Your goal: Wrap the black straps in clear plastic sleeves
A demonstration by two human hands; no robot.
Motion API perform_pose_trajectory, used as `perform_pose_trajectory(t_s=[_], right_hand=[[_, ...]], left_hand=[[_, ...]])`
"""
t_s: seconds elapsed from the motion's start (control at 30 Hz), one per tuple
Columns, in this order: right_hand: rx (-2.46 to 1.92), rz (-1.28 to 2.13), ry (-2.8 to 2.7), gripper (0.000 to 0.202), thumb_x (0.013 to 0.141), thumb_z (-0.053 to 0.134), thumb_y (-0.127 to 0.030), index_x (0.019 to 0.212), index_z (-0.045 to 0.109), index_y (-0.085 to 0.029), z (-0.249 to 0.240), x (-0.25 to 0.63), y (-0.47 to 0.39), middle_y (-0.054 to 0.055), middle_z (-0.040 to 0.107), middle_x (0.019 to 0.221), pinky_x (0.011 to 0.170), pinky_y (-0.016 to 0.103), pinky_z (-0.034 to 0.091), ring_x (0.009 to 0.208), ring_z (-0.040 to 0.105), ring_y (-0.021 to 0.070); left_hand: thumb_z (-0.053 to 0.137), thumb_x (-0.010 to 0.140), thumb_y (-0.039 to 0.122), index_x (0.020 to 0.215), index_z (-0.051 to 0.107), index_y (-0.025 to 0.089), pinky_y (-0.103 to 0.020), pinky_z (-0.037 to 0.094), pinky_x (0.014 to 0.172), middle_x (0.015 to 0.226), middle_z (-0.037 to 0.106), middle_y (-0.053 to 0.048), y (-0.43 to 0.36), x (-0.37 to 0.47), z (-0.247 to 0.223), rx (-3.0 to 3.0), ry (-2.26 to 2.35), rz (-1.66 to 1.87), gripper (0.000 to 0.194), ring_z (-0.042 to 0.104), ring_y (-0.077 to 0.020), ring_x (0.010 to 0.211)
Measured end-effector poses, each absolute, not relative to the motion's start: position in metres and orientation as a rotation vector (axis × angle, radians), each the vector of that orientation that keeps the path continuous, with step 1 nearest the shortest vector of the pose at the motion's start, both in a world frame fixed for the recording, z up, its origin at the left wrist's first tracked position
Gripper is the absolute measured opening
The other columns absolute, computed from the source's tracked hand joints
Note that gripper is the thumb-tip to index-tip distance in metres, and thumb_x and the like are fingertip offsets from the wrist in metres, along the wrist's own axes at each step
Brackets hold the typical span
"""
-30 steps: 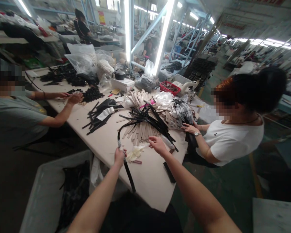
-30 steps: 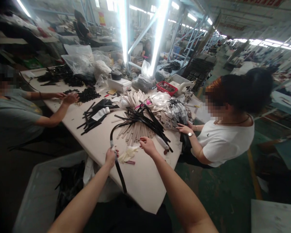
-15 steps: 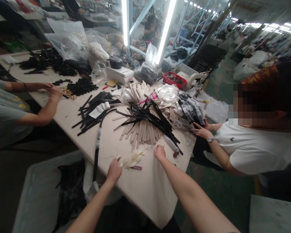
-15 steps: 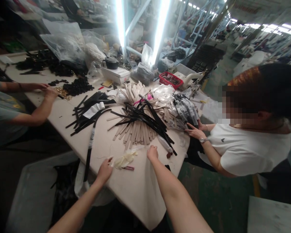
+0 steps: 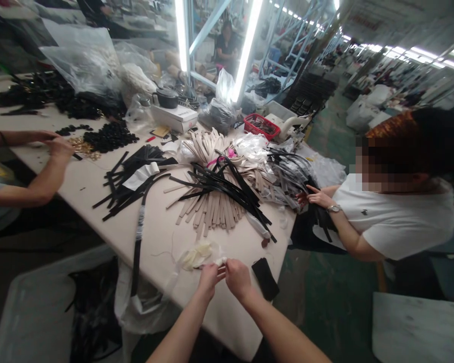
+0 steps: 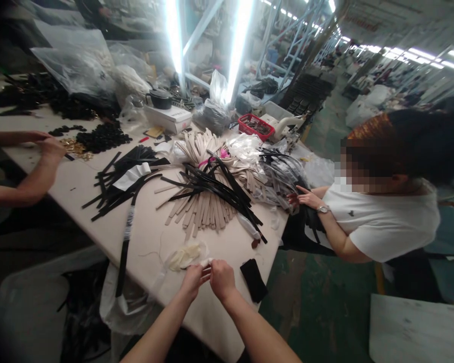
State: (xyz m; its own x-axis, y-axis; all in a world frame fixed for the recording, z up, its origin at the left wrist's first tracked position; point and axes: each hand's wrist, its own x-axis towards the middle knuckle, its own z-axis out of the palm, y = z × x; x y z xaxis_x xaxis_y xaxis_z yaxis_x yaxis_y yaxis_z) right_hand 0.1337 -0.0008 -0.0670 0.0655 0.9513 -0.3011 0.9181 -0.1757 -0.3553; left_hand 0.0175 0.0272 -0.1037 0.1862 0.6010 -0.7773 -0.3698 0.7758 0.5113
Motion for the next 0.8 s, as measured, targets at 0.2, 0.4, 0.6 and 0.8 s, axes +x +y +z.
perform_pose_trajectory(t_s=[0.2, 0.4, 0.6, 0.8], right_hand=[[-2.108, 0.663, -2.005, 0.016, 0.092, 0.052, -0.017, 0.093, 0.068, -0.019, -0.062, 0.141, 0.009, 0.008, 0.070, 0.091, 0.081, 0.026, 0.043, 0.089, 0.063, 0.0204], [-2.369, 0.559, -1.624, 0.034, 0.096, 0.041, -0.016, 0.119, 0.066, -0.011, -0.064, 0.218, 0.122, 0.015, 0.068, 0.113, 0.093, 0.027, 0.043, 0.106, 0.063, 0.0223], [-2.490, 0.561, -1.511, 0.040, 0.090, 0.057, -0.021, 0.129, 0.059, -0.009, -0.084, 0.262, 0.228, 0.022, 0.060, 0.124, 0.092, 0.034, 0.043, 0.110, 0.060, 0.0278], [-2.287, 0.598, -1.657, 0.027, 0.092, 0.057, -0.026, 0.114, 0.063, -0.011, -0.058, 0.235, 0.256, 0.021, 0.062, 0.119, 0.096, 0.034, 0.039, 0.114, 0.055, 0.0271]], left_hand=[[0.061, 0.077, 0.011, 0.084, 0.065, 0.014, -0.025, 0.056, 0.059, 0.080, 0.074, -0.009, 0.042, 0.016, -0.101, 0.255, 1.318, 0.801, 0.008, 0.071, -0.0171, 0.067], [0.069, 0.075, 0.014, 0.089, 0.065, 0.012, -0.029, 0.060, 0.062, 0.085, 0.075, -0.012, 0.047, -0.018, -0.090, 0.186, 1.331, 0.895, 0.014, 0.072, -0.0188, 0.067], [0.070, 0.074, -0.004, 0.088, 0.066, 0.013, -0.025, 0.060, 0.072, 0.081, 0.075, -0.009, 0.043, -0.050, -0.074, 0.005, 1.346, 0.986, 0.023, 0.075, -0.0187, 0.075], [0.065, 0.082, -0.001, 0.089, 0.068, 0.012, -0.025, 0.061, 0.068, 0.082, 0.074, -0.008, 0.044, -0.066, -0.061, -0.090, 1.267, 0.986, 0.016, 0.074, -0.0183, 0.074]])
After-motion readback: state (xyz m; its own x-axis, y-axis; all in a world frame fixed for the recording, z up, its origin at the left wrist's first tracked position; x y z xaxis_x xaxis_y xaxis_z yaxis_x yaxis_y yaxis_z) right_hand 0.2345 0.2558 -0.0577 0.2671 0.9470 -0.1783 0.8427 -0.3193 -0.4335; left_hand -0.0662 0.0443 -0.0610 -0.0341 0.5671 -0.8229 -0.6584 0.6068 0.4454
